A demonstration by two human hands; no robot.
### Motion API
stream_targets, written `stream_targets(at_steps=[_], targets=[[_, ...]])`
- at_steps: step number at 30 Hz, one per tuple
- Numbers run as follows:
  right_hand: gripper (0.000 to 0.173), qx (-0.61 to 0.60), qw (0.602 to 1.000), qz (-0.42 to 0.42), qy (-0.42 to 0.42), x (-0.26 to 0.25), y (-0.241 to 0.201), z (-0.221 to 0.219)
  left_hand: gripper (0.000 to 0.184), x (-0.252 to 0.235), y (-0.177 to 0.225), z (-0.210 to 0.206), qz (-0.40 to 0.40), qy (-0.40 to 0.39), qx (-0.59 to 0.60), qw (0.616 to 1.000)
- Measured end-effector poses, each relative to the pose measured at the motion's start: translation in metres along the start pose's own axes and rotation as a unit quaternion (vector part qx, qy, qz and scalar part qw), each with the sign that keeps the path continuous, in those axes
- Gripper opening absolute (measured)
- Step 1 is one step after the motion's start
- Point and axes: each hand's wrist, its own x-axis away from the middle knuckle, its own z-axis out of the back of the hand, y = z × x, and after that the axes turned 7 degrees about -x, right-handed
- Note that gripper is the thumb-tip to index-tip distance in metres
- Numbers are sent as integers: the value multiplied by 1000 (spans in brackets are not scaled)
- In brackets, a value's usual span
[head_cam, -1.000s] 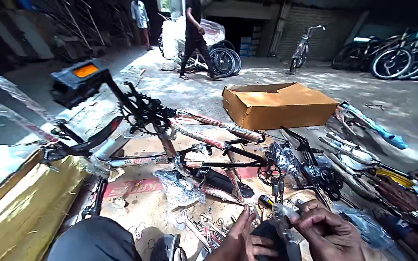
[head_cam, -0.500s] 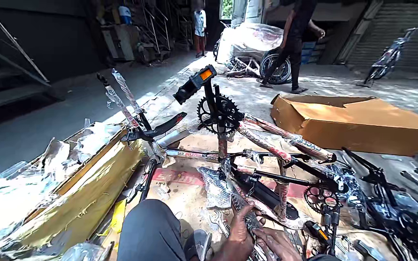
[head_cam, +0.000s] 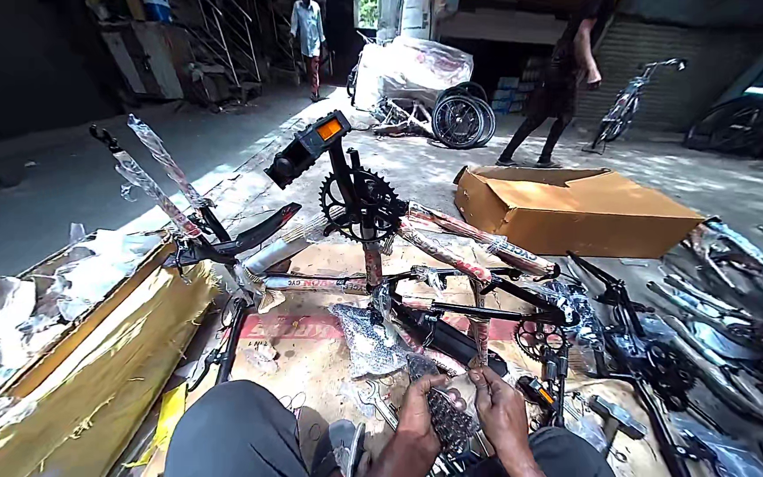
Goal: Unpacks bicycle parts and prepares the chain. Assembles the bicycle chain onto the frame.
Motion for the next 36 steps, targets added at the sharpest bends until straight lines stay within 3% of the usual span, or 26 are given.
stream_targets(at_steps=[5,12,16,18,20,22,24,28,30,33,36], targets=[[31,-161,985,-66,-14,3,-5,5,33,-6,-6,16,-13,5,23,1000],[23,-149,989,11,5,26,13,15,41,-12,-6,21,-37,32,17,999],[58,-162,984,-59,-35,56,9,15,48,-20,-5,28,-48,17,32,998],[59,-198,968,-133,-74,68,7,18,48,-20,-4,26,-48,38,22,998],[31,-310,926,-195,-90,75,9,15,47,-19,-3,26,-39,52,17,998],[13,-426,860,-268,-86,75,8,14,47,-18,-3,27,-36,67,-2,997],[11,-479,814,-323,-61,68,7,14,48,-16,-5,26,-13,70,-26,997],[18,-473,812,-335,-70,57,11,1,47,-13,-15,33,22,28,-58,998],[19,-488,788,-370,-58,54,7,-5,48,-13,-16,32,18,35,-51,998],[15,-574,661,-483,17,52,-2,-16,42,-11,-13,27,-33,31,-28,999],[31,-650,546,-528,16,59,-13,-26,36,-9,-14,22,-97,29,-71,992]])
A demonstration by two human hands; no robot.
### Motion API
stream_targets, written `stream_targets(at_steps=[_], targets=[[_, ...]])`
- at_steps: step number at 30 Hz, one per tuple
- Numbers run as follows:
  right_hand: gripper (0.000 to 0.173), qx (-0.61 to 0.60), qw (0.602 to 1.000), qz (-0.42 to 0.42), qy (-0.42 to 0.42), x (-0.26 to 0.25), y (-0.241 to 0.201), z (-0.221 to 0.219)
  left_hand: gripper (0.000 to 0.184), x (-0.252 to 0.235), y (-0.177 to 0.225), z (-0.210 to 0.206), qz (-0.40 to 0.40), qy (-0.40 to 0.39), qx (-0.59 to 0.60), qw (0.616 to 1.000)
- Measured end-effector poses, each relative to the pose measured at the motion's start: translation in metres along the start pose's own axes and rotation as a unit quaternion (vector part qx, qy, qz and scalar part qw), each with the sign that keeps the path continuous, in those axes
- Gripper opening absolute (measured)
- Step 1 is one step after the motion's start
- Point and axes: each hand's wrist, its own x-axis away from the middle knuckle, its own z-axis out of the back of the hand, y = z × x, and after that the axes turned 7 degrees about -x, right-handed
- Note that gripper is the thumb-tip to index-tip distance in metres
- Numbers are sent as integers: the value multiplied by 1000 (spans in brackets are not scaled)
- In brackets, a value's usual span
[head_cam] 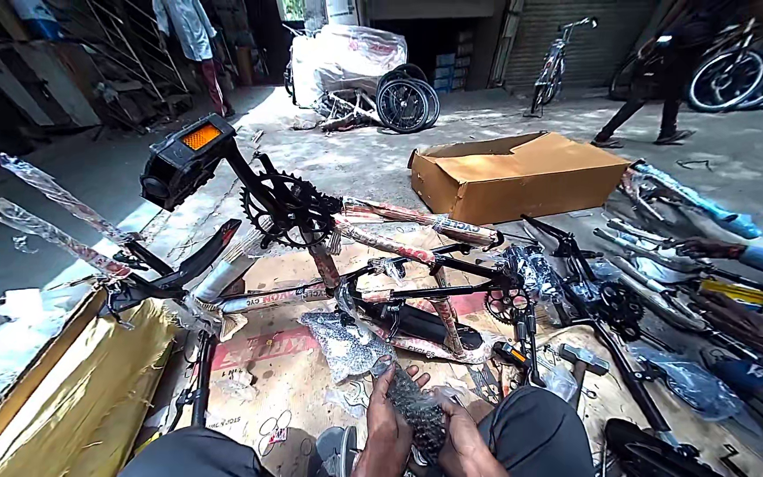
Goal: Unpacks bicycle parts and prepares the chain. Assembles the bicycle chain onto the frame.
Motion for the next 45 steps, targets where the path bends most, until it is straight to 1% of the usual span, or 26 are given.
stream_targets(at_steps=[2,4,6,9,12,14,17,19,21,24,25,27,30,32,35,37,39,41,43,45], targets=[[36,-26,999,-38,-24,6,7,-4,33,0,-5,4,-44,-31,-32,998],[42,-52,995,-51,-69,7,10,-5,32,-2,-6,7,-88,-67,-61,992],[48,-67,990,-64,-102,6,9,-3,35,-5,-2,4,-123,-84,-83,985],[50,-61,987,-73,-126,6,6,6,46,-7,6,2,-132,-73,-80,985],[50,-43,988,-76,-129,4,3,13,56,-7,13,2,-145,-85,-102,980],[51,-42,987,-79,-134,0,2,18,56,-3,18,-3,-170,-97,-136,971],[51,-64,975,-80,-197,-15,6,37,54,8,30,-15,-201,-110,-155,961],[44,-72,974,-66,-203,-18,7,41,55,11,34,-20,-194,-97,-129,968],[39,-77,975,-55,-203,-15,6,41,56,9,35,-22,-157,-48,-63,984],[40,-69,979,-41,-185,-3,-1,41,53,1,44,-15,-110,-5,37,993],[41,-55,983,-32,-170,3,-4,42,52,-1,48,-12,-107,-2,56,993],[38,-19,988,-14,-152,18,-13,47,52,0,52,-11,-99,-7,68,993],[41,51,979,11,-198,36,-28,57,52,6,55,-14,-103,-24,58,993],[37,77,973,26,-215,46,-37,61,52,8,65,-14,-130,-50,41,989],[35,60,978,41,-194,67,-51,76,57,3,81,-1,-162,-94,16,982],[34,36,982,66,-173,80,-64,85,59,-2,86,5,-179,-87,8,980],[33,5,982,126,-140,90,-80,93,61,-6,85,11,-173,-66,20,983],[31,-46,973,209,-84,96,-101,105,61,-7,76,12,-154,-42,29,987],[31,-75,954,290,-7,93,-125,119,61,-8,67,12,-131,-40,14,990],[31,-76,929,359,58,79,-148,146,62,-8,60,11,-113,-46,-3,992]])
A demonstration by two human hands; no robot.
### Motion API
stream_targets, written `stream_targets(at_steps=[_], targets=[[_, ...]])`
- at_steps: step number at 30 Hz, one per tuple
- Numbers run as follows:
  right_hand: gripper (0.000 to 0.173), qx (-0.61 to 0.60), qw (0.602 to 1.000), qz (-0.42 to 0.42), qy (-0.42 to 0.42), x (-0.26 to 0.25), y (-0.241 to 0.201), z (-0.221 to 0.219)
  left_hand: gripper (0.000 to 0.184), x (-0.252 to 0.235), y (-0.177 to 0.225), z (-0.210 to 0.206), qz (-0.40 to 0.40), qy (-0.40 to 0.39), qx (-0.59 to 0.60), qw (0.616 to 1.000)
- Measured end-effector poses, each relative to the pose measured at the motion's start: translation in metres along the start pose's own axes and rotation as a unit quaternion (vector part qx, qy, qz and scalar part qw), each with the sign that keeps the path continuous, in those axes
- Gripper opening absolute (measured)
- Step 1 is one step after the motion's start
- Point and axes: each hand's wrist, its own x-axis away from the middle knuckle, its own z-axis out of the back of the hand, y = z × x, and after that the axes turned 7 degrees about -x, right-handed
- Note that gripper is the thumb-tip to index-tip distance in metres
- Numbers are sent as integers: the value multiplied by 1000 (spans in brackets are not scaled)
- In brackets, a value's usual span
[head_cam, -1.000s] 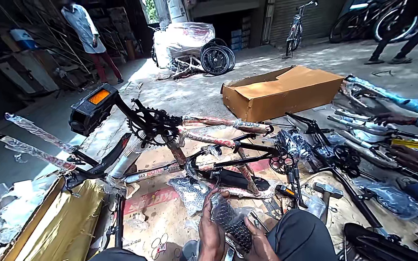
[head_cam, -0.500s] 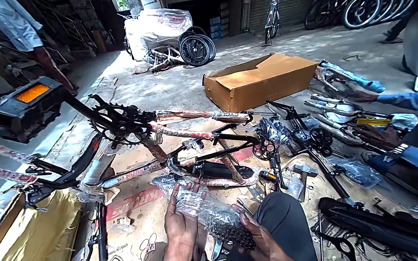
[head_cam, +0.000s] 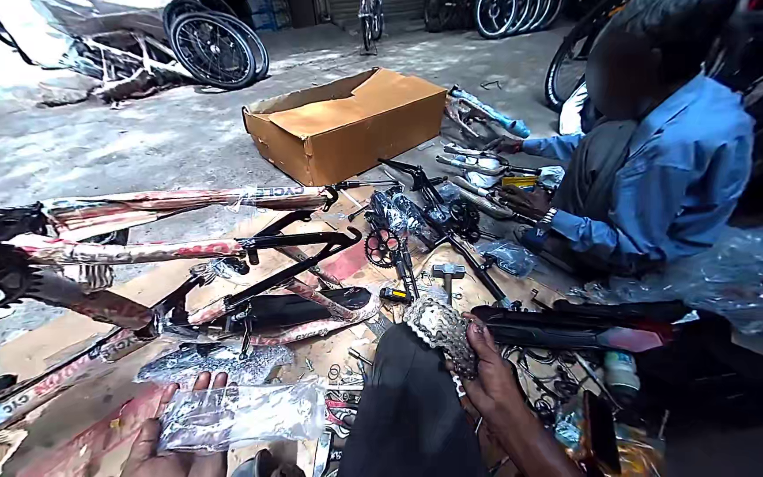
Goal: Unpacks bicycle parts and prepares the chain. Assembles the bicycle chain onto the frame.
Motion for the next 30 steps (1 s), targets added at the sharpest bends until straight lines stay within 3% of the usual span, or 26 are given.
stream_targets(at_steps=[3,6,12,17,21,26,28,30], targets=[[33,27,996,56,71,-50,-2,57,60,-2,-7,1,16,-29,-8,999],[35,-3,987,55,150,-79,4,128,59,-4,-6,2,29,-37,7,999],[36,116,957,7,266,-76,-16,239,63,-7,-10,6,50,-41,11,998],[39,175,937,-69,295,-81,-27,284,58,-6,-24,0,81,-50,-6,995],[48,253,911,-79,317,-90,-28,287,53,3,-29,-20,68,-74,-36,994],[62,456,833,-22,313,-83,-41,247,58,17,-18,-41,38,-89,-67,993],[54,440,848,27,295,-75,-45,214,56,26,-15,-54,26,-93,-75,993],[37,355,898,97,241,-61,-43,155,52,37,-16,-72,13,-96,-88,991]])
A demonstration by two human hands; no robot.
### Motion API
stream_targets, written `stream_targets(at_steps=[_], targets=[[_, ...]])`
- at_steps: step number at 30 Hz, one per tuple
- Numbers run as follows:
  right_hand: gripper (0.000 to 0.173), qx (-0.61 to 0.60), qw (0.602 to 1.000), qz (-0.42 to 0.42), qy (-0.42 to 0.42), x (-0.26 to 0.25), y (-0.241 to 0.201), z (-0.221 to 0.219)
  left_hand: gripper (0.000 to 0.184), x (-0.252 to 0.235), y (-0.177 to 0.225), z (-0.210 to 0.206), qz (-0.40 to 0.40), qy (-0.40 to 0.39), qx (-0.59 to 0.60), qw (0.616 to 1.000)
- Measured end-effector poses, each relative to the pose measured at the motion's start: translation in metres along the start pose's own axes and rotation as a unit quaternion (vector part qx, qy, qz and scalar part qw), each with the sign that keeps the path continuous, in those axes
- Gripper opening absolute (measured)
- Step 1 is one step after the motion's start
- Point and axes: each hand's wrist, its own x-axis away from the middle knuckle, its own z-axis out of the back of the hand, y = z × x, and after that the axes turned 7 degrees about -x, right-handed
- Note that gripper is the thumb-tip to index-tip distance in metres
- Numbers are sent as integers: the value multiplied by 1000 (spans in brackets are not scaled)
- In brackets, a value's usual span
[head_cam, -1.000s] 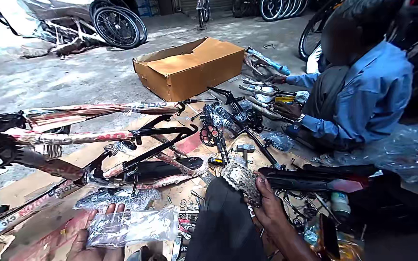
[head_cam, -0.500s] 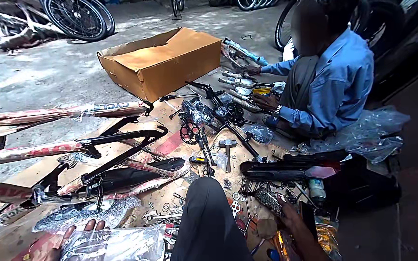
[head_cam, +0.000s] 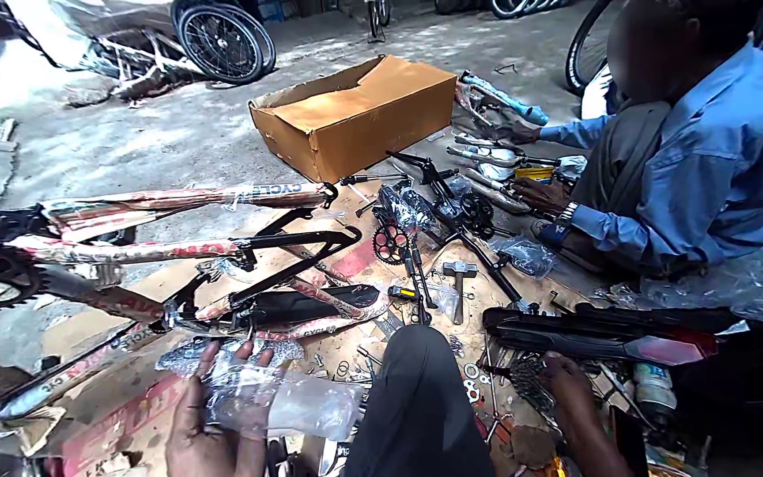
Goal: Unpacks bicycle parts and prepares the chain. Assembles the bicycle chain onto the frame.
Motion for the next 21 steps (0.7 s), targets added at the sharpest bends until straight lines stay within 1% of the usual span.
stream_targets(at_steps=[1,2,3,4,5,6,7,8,9,10,11,13,16,19,21], targets=[[31,-80,996,18,-41,26,-23,-23,50,5,1,-12,-13,8,-14,1000],[25,-156,982,21,-107,58,-45,-46,49,9,3,-22,-28,14,-21,999],[24,-215,958,11,-191,94,-65,-69,49,13,6,-30,-42,9,-25,999],[28,-251,923,-14,-291,132,-79,-90,49,17,8,-37,-58,1,-36,998],[34,-265,879,-62,-391,168,-88,-107,50,20,10,-42,-76,-16,-48,996],[41,-263,834,-119,-471,200,-90,-124,51,22,12,-45,-95,-36,-66,993],[48,-262,790,-187,-521,228,-89,-140,52,23,13,-46,-113,-57,-90,988],[56,-274,746,-264,-547,250,-85,-154,51,24,14,-45,-134,-76,-119,981],[61,-282,705,-339,-555,266,-83,-166,52,25,15,-43,-156,-91,-156,971],[64,-283,684,-391,-546,278,-83,-176,52,25,15,-40,-179,-99,-196,959],[66,-283,674,-421,-536,287,-82,-183,53,26,15,-36,-197,-104,-231,947],[66,-279,671,-445,-524,296,-81,-190,54,30,18,-22,-218,-108,-289,926],[62,-257,689,-441,-515,296,-70,-192,56,35,20,-6,-228,-108,-310,917],[58,-201,708,-424,-528,291,-50,-191,55,36,22,-1,-233,-117,-343,903],[57,-196,706,-443,-516,286,-39,-190,55,36,22,-2,-233,-128,-359,895]])
